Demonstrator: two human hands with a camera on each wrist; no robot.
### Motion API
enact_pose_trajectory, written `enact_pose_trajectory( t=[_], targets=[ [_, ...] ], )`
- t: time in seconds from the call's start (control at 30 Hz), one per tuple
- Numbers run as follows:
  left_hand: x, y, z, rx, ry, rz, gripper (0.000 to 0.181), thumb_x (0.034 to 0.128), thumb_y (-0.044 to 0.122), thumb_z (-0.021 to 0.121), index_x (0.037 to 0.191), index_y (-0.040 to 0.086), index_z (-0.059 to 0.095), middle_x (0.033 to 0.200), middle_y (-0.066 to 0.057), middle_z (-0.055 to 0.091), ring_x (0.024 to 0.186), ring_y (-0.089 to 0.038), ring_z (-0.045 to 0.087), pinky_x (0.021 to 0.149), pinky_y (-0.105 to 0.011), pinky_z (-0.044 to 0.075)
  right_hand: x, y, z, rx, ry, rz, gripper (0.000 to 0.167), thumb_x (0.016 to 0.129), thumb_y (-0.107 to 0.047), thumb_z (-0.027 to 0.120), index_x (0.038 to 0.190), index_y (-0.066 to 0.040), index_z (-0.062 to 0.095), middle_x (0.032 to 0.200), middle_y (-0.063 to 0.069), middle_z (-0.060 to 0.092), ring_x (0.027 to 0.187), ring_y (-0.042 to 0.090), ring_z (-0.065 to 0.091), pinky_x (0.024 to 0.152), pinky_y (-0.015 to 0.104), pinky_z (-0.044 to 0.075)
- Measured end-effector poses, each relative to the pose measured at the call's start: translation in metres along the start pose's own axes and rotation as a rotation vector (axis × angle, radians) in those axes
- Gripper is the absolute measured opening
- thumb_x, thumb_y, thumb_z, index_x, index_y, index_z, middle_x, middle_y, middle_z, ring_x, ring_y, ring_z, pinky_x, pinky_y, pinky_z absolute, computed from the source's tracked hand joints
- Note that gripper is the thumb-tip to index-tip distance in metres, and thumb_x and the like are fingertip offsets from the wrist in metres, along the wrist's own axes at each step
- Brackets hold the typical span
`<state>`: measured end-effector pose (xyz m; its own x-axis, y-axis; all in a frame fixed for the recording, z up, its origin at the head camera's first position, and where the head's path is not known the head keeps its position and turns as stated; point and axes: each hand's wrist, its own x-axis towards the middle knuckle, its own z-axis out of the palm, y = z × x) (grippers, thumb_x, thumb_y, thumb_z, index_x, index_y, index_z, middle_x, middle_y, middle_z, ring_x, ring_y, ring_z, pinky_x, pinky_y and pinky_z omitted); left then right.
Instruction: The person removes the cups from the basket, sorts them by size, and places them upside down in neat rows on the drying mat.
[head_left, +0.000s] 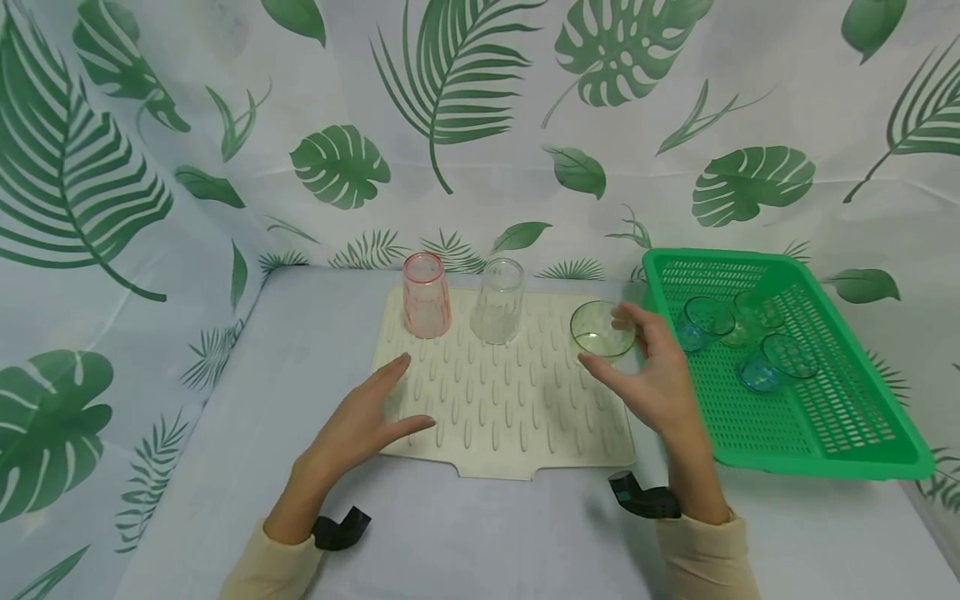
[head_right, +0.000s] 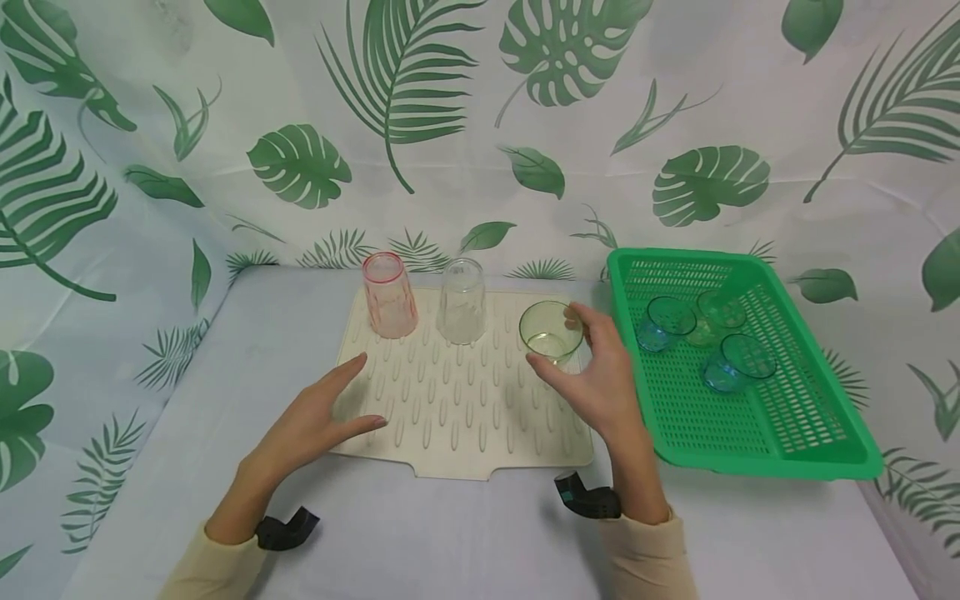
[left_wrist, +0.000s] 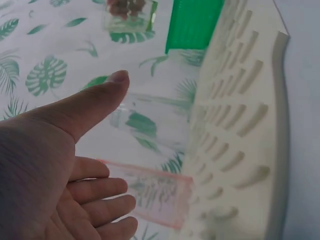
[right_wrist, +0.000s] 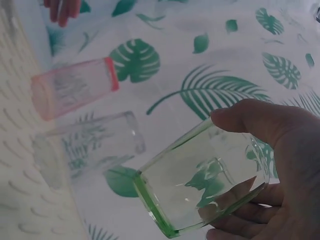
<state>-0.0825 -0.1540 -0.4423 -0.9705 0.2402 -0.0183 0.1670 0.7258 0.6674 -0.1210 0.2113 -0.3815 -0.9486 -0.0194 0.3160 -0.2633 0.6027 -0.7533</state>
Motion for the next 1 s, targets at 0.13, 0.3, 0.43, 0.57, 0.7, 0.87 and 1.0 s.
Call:
enact_pose_trajectory(
  t=[0.13, 0.3, 0.43, 0.57, 0.7, 0.87, 1.0],
  targets=[
    [0.005, 0.012, -0.001, -0.075, -0.005, 0.031, 0.103, 0.0798, 0.062, 0.076, 0.159, 0.015, 0.028, 0.164, -0.004, 0.032, 0.152, -0.027, 0.033, 0.121, -0.052, 0.034, 0.000, 0.001, 0.009, 0.006, -0.031, -0.043, 0.077, 0.079, -0.014, 0.085, 0.144, -0.001, 0.047, 0.135, 0.017, 0.056, 0.124, 0.033, 0.056, 0.106, 0.057, 0.048],
    [0.010, 0.026, -0.002, -0.130, -0.015, 0.067, 0.101, 0.0794, 0.061, 0.077, 0.159, 0.019, 0.029, 0.163, 0.000, 0.034, 0.151, -0.025, 0.034, 0.121, -0.052, 0.035, -0.002, 0.002, 0.020, 0.013, -0.091, -0.067, 0.078, 0.079, -0.016, 0.085, 0.145, -0.003, 0.046, 0.136, 0.015, 0.056, 0.125, 0.032, 0.056, 0.104, 0.056, 0.050],
    [0.013, 0.035, 0.000, -0.161, -0.013, 0.093, 0.098, 0.0806, 0.057, 0.078, 0.159, 0.021, 0.031, 0.163, 0.002, 0.035, 0.151, -0.023, 0.034, 0.121, -0.052, 0.035, -0.002, 0.000, 0.029, 0.018, -0.143, -0.081, 0.079, 0.078, -0.018, 0.086, 0.144, -0.004, 0.047, 0.136, 0.014, 0.056, 0.125, 0.032, 0.056, 0.103, 0.057, 0.051],
    [0.013, 0.037, 0.005, -0.171, -0.021, 0.116, 0.095, 0.0816, 0.054, 0.078, 0.158, 0.022, 0.032, 0.162, 0.004, 0.036, 0.151, -0.022, 0.035, 0.121, -0.051, 0.036, -0.002, -0.002, 0.036, 0.033, -0.204, -0.086, 0.079, 0.077, -0.018, 0.087, 0.144, -0.003, 0.047, 0.135, 0.015, 0.058, 0.126, 0.032, 0.056, 0.103, 0.056, 0.052],
    [0.014, 0.038, 0.009, -0.164, -0.022, 0.145, 0.093, 0.0819, 0.053, 0.078, 0.158, 0.023, 0.034, 0.161, 0.004, 0.037, 0.150, -0.022, 0.036, 0.120, -0.051, 0.037, -0.003, -0.003, 0.042, 0.066, -0.256, -0.076, 0.079, 0.078, -0.017, 0.087, 0.144, -0.003, 0.046, 0.135, 0.016, 0.057, 0.126, 0.031, 0.055, 0.105, 0.055, 0.051],
    [0.015, 0.040, 0.012, -0.178, -0.005, 0.193, 0.090, 0.0821, 0.049, 0.080, 0.156, 0.022, 0.036, 0.160, 0.003, 0.040, 0.149, -0.022, 0.038, 0.119, -0.051, 0.038, -0.006, -0.006, 0.050, 0.087, -0.314, -0.098, 0.080, 0.076, -0.017, 0.088, 0.144, -0.005, 0.047, 0.136, 0.013, 0.057, 0.127, 0.030, 0.056, 0.106, 0.053, 0.051],
    [0.018, 0.041, 0.019, -0.203, 0.013, 0.251, 0.088, 0.0819, 0.043, 0.082, 0.155, 0.018, 0.039, 0.158, 0.002, 0.044, 0.147, -0.021, 0.041, 0.118, -0.049, 0.040, -0.009, -0.009, 0.056, 0.100, -0.360, -0.136, 0.080, 0.075, -0.018, 0.089, 0.144, -0.008, 0.048, 0.136, 0.012, 0.059, 0.128, 0.028, 0.057, 0.103, 0.053, 0.053]
  ],
)
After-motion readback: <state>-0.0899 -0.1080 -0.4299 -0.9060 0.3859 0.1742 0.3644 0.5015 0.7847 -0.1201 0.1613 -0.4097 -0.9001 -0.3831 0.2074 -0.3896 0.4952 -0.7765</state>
